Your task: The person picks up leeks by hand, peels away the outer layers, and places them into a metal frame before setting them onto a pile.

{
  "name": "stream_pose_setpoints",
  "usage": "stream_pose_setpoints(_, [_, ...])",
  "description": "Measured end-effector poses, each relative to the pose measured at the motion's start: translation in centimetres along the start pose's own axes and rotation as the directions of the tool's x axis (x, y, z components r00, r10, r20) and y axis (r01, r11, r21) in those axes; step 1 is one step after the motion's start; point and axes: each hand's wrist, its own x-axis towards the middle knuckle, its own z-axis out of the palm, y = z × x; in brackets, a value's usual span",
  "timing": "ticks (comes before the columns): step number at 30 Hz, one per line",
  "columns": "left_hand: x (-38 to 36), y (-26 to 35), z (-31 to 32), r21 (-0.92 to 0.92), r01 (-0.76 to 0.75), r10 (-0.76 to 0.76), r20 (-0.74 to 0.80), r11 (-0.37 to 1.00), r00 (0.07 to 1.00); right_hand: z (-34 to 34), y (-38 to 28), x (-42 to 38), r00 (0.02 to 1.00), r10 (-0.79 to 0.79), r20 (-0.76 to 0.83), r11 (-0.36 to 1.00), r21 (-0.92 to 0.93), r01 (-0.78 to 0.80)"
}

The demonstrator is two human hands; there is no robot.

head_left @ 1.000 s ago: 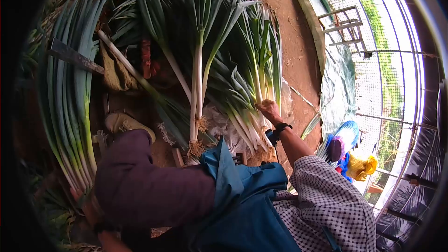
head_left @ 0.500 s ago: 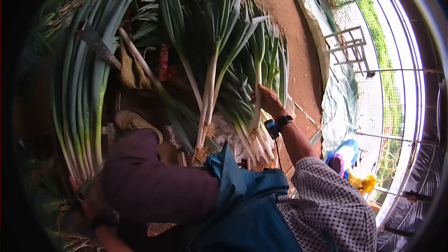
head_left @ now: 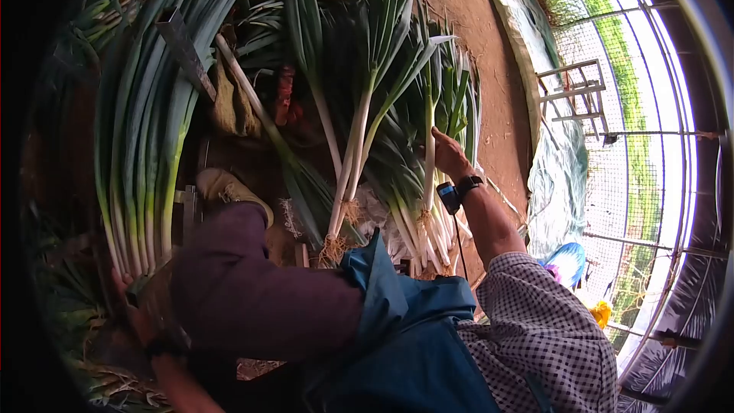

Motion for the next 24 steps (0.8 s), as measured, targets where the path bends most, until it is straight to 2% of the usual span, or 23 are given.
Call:
stream_pose_setpoints(1, [0.1,0.1,0.0,-0.012,-0.003,0.003,0.004,1.0,1.0,0.5,-0.3,0.3,0.962,-0.228,0.151,0.891,-0.366,0.269])
stream_pose_setpoints(2, [0.1,0.2,-0.2,-0.026,-0.011,0.011,0.007,1.0,1.0,1.0,-0.6,0.4,0.85,-0.439,0.29,0.589,-0.622,0.516])
stream_pose_setpoints(4, [0.2,0.4,-0.6,-0.058,-0.036,0.037,0.022,0.998,0.999,3.3,-2.3,-2.1,0.938,-0.281,0.202,0.853,-0.395,0.34])
stream_pose_setpoints(5, [0.0,0.6,-1.0,-0.078,-0.052,0.055,0.03,0.996,0.998,4.2,-3.2,-2.3,0.991,-0.051,0.12,0.999,0.022,0.048])
stream_pose_setpoints(6, [-0.2,1.2,-1.3,-0.118,-0.075,0.082,0.048,0.99,0.996,4.9,-3.5,-2.9,0.987,-0.066,0.146,0.998,0.019,0.064])
stream_pose_setpoints(8, [-1.4,2.9,-2.5,-0.218,-0.141,0.165,0.095,0.966,0.982,7.0,-3.9,-4.5,0.953,-0.251,0.167,0.963,-0.061,0.264])
stream_pose_setpoints(11, [-2.3,6.3,-3.4,-0.349,-0.22,0.28,0.132,0.911,0.951,8.7,-5.6,-4.5,0.898,-0.434,0.078,0.879,-0.184,0.441])
stream_pose_setpoints(12, [-1.4,5.3,-2.8,-0.298,-0.216,0.256,0.103,0.93,0.961,9.2,-7.3,-5.3,0.903,-0.408,0.132,0.878,-0.215,0.428])
stream_pose_setpoints(14, [1.3,3.0,1.4,-0.172,-0.166,0.175,0.036,0.971,0.984,10.1,-10.5,-4.7,0.9,-0.353,0.256,0.932,0.015,0.361])
stream_pose_setpoints(16, [2.7,0.7,4.4,-0.1,-0.12,0.12,-0.007,0.988,0.993,12.4,-13.6,-5.3,0.874,-0.418,0.246,0.889,-0.086,0.45])
stream_pose_setpoints(18, [2.4,1.4,5.1,-0.09,-0.035,0.032,-0.037,0.995,0.999,14.0,-17.4,-7.2,0.749,-0.578,0.324,0.708,-0.258,0.657])
stream_pose_setpoints(19, [2.0,-0.1,5.6,0.1,-0.162,0.177,-0.169,0.982,0.969,14.8,-19.0,-7.9,0.658,-0.663,0.357,0.568,-0.333,0.752])
stream_pose_setpoints(20, [0.1,6.4,2.3,0.186,-0.026,0.061,-0.182,0.982,0.981,16.4,-20.3,-8.8,0.536,-0.755,0.377,0.395,-0.39,0.831])
stream_pose_setpoints(21, [-0.3,9.4,0.7,0.239,0.043,0.001,-0.182,0.97,0.983,10.8,-26.3,-2.0,0.595,-0.642,0.483,0.343,-0.513,0.787])
stream_pose_setpoints(22, [-0.5,11.9,-0.4,0.291,0.11,-0.059,-0.181,0.95,0.982,14.9,-25.9,-4.4,0.497,-0.751,0.435,-0.056,-0.792,0.608])
stream_pose_setpoints(23, [-0.8,12.7,-0.7,0.252,0.133,-0.078,-0.216,0.959,0.973,17.1,-27.0,-5.4,0.483,-0.693,0.535,-0.25,-0.807,0.535])
stream_pose_setpoints(24, [-0.9,12.9,-0.7,0.251,0.164,-0.112,-0.21,0.954,0.971,18.8,-27.8,-5.5,0.321,-0.617,0.719,-0.528,-0.68,0.508])
